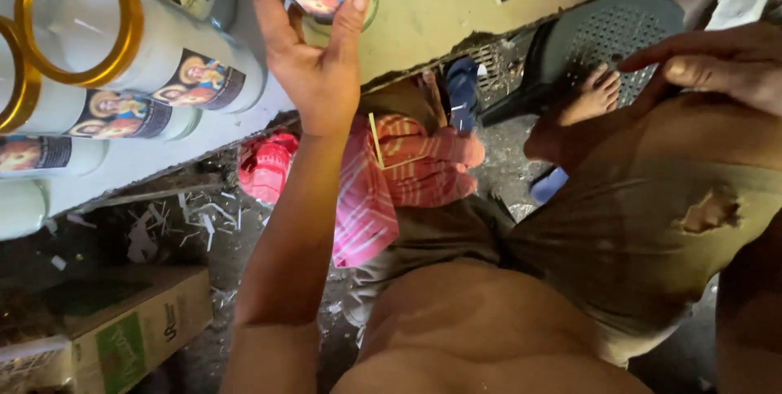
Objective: Assembling candles by cutting and applying labels to glass jars and attaching decorative gold rings.
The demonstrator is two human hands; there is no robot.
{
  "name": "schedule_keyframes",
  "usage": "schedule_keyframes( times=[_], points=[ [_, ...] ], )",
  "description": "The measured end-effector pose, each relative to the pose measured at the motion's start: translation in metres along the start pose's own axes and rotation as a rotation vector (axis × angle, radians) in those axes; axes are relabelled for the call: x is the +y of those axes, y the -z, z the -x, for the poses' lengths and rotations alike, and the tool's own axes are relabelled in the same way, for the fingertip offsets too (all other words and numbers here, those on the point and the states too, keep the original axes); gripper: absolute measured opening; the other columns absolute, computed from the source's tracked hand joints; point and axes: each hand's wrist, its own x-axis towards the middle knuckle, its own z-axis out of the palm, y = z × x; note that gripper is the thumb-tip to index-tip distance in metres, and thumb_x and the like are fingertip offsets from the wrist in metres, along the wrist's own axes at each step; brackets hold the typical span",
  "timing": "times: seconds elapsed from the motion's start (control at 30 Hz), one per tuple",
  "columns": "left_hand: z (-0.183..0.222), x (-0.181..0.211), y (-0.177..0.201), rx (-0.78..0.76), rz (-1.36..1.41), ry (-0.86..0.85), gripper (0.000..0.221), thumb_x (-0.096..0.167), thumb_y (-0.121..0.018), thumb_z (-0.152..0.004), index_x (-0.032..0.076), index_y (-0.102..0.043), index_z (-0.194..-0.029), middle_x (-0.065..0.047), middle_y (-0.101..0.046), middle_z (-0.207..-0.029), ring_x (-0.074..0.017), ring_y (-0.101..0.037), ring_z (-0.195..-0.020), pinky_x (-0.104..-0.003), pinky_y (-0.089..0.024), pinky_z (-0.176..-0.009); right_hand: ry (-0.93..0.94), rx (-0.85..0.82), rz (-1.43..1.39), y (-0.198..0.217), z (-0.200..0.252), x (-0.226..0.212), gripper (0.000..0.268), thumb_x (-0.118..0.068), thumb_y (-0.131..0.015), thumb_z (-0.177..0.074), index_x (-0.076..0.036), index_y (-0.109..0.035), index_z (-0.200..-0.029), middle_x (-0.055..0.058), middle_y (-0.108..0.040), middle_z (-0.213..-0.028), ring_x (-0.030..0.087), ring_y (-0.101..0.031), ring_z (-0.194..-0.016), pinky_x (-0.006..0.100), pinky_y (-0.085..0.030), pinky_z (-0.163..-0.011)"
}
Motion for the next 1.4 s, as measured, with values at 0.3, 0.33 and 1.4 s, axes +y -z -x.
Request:
schedule_keyframes(
  times=[0.3, 0.33, 1.4],
  points=[
    [0.000, -0.002, -0.002, 0.066, -0.068, -0.081, 0.086, 0.013, -0.091, -0.092, 0.005, -0.036, -0.157, -0.020, -0.051, -0.156, -0.0247, -0.058, -0.140, -0.039, -0.052, -0.120, 0.059, 0.041, -0.093, 0.010, 0.005, 0.019, 0.041, -0.020, -0.059, -0.096, -0.001, -0.075, -0.128, 0.025, -0.079, -0.111, 0.033, -0.070, -0.098, 0.042, -0.050, -0.087],
    [-0.001, -0.001, -0.002, 0.061, -0.113, -0.078, 0.085, 0.016, -0.091, -0.090, 0.005, -0.037, -0.155, -0.020, -0.054, -0.152, -0.0260, -0.060, -0.135, -0.039, -0.053, -0.116, 0.072, 0.047, -0.175, 0.010, 0.011, 0.020, 0.041, -0.018, -0.061, -0.093, 0.001, -0.075, -0.126, 0.024, -0.078, -0.115, 0.033, -0.069, -0.098, 0.040, -0.051, -0.087],
    [0.002, 0.033, -0.008, 0.069, -0.315, -0.327, 0.072, 0.007, -0.071, -0.101, -0.013, -0.028, -0.155, -0.041, -0.048, -0.142, -0.0492, -0.056, -0.125, -0.053, -0.052, -0.105, 0.415, 0.359, 0.378, 0.071, -0.023, -0.011, 0.034, -0.039, -0.067, -0.092, -0.015, -0.072, -0.116, 0.007, -0.081, -0.106, 0.021, -0.080, -0.094, 0.036, -0.065, -0.082]
  ],
)
